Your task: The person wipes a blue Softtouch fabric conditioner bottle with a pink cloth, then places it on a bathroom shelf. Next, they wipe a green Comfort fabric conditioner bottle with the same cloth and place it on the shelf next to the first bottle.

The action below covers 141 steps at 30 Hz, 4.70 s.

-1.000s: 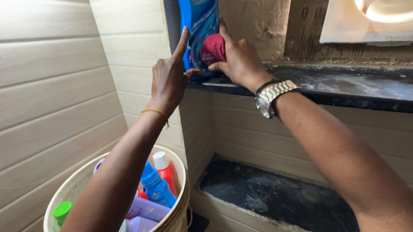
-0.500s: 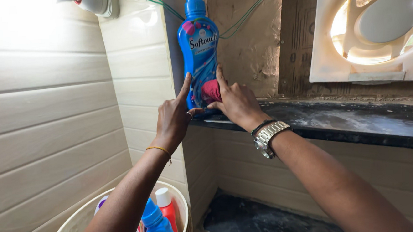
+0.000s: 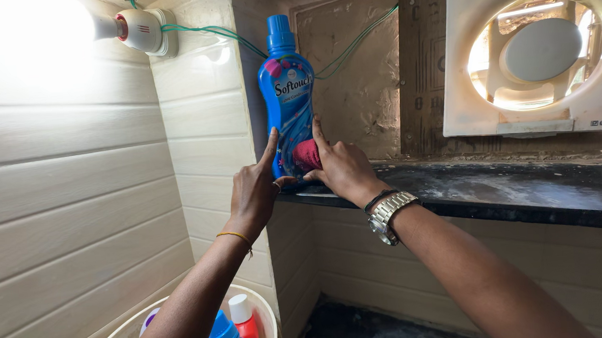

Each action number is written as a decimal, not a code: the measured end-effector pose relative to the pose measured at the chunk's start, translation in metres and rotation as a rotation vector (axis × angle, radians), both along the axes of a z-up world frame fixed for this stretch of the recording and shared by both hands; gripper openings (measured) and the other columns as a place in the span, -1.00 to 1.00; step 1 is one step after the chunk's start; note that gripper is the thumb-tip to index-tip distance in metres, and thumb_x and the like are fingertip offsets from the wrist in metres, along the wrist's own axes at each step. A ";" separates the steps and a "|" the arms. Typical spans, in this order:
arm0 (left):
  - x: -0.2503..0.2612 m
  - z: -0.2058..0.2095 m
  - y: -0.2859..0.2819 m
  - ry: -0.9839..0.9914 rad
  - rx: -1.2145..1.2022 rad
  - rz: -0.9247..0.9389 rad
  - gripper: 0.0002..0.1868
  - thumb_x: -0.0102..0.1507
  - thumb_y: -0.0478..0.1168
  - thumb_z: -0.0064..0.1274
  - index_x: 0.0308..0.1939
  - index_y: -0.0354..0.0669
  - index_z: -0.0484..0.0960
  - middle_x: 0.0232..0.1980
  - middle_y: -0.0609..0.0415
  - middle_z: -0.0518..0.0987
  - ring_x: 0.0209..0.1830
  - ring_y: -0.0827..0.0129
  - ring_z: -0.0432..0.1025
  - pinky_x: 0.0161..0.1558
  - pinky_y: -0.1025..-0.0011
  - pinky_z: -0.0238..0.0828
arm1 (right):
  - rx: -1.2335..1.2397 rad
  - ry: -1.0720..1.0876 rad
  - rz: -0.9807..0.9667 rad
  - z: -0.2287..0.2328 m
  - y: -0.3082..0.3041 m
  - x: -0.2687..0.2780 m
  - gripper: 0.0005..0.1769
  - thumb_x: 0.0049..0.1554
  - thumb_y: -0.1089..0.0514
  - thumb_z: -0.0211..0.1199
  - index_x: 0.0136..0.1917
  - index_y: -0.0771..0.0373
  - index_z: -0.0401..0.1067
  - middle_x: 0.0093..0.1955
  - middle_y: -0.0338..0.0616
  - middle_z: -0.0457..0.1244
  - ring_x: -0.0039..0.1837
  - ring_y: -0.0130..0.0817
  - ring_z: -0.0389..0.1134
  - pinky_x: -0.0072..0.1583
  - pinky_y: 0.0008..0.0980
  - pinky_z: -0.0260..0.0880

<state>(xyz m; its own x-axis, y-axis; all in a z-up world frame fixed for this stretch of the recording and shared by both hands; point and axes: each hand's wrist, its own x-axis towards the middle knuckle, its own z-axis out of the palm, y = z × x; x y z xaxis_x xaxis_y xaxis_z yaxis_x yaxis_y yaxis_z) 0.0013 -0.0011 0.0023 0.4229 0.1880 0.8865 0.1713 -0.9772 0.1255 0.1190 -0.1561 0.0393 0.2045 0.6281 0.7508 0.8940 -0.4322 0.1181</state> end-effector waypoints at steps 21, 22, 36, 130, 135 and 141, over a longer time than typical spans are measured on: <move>0.000 -0.002 0.002 0.009 0.037 -0.014 0.17 0.06 0.05 0.35 0.61 0.22 -0.06 -0.45 -0.30 0.57 -0.45 -0.21 0.49 -0.40 -0.06 0.34 | -0.036 0.245 0.026 0.001 0.005 0.018 0.45 -0.02 -0.26 0.48 0.66 0.07 -0.57 -0.02 0.37 0.37 0.12 0.27 0.42 0.26 0.02 0.39; 0.000 -0.002 0.002 0.008 0.042 -0.012 0.17 0.06 0.05 0.35 0.61 0.21 -0.06 -0.44 -0.30 0.58 -0.45 -0.21 0.49 -0.40 -0.05 0.34 | -0.031 0.242 0.035 0.001 0.004 0.018 0.45 -0.03 -0.26 0.48 0.66 0.07 -0.57 -0.02 0.36 0.37 0.12 0.28 0.41 0.26 0.03 0.39; -0.004 -0.004 0.002 -0.029 0.012 -0.036 0.15 0.06 -0.05 0.40 0.61 0.23 0.01 -0.49 -0.29 0.54 -0.44 -0.23 0.48 -0.38 -0.08 0.28 | 0.011 0.196 0.091 0.002 0.005 0.012 0.45 -0.03 -0.21 0.52 0.66 0.12 -0.52 -0.09 0.40 0.35 0.06 0.33 0.41 0.19 0.08 0.40; 0.001 -0.007 -0.007 0.032 0.036 0.025 0.22 0.03 -0.06 0.41 0.61 0.03 -0.07 -0.41 -0.25 0.60 -0.38 -0.16 0.52 -0.31 -0.02 0.41 | -0.057 0.126 -0.023 -0.003 -0.001 0.000 0.07 0.16 -0.18 0.29 0.60 0.46 -0.18 -0.24 0.29 0.38 -0.08 0.17 0.48 -0.02 0.00 0.53; 0.001 -0.008 -0.007 0.036 0.038 0.027 0.21 0.04 -0.08 0.40 0.62 0.03 -0.08 -0.39 -0.26 0.60 -0.37 -0.17 0.52 -0.31 -0.03 0.41 | -0.077 0.171 -0.036 -0.002 -0.001 -0.001 0.05 0.17 -0.16 0.27 0.61 0.44 -0.19 -0.23 0.29 0.38 -0.08 0.17 0.48 -0.01 0.01 0.52; 0.000 -0.013 0.001 -0.013 0.066 -0.069 0.18 0.05 -0.18 0.41 0.61 -0.07 -0.06 -0.33 -0.31 0.59 -0.30 -0.26 0.49 -0.23 -0.09 0.36 | -0.004 0.053 -0.025 -0.006 -0.003 -0.006 -0.05 0.13 0.06 0.32 0.57 0.50 -0.08 -0.15 0.37 0.37 -0.04 0.24 0.45 0.00 0.03 0.51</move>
